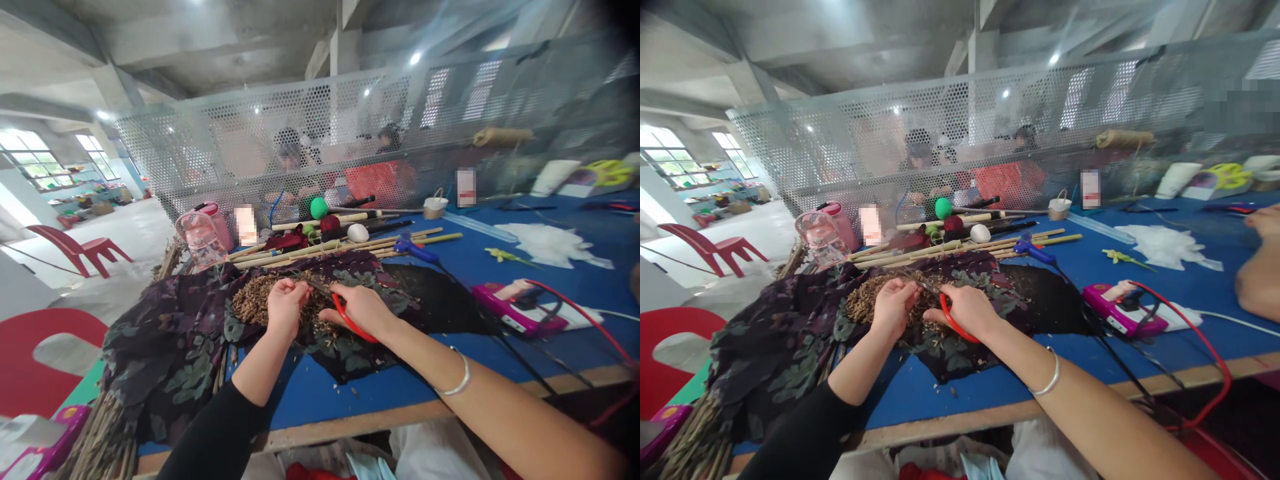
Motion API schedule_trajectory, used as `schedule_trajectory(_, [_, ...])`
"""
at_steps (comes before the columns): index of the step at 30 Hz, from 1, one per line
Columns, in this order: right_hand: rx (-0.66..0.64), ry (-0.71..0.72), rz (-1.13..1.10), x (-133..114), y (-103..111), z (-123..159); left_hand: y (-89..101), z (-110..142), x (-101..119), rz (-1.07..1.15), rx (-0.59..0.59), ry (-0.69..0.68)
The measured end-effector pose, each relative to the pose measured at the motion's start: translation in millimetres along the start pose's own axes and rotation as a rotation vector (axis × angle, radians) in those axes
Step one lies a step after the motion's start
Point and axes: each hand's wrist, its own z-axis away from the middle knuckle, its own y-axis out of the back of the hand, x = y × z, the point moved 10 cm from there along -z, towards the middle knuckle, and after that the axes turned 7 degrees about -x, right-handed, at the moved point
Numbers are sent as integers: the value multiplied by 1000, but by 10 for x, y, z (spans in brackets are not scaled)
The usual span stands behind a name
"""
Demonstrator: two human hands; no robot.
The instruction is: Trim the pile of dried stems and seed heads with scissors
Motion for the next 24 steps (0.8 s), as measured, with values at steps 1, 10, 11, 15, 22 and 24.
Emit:
schedule_trajectory(1, [-7,-9,9,10,-9,-2,2,0,-5,-8,0,5])
schedule_trajectory(10, [-174,84,-347,171,-56,-46,66,-74,20,-458,-42,7])
schedule_trajectory(11, [-229,107,-444,200,-74,-34,77,-87,53,-580,-44,-20])
schedule_trajectory(15, [-480,27,-904,373,-199,71,32,-45,343,-1011,6,-274])
schedule_trajectory(22, [-397,-99,-1086,631,-176,45,-429,196,420,-1347,-254,-468])
schedule_trajectory(24, [-289,-138,-1058,719,-132,3,-557,261,320,-1414,-399,-459])
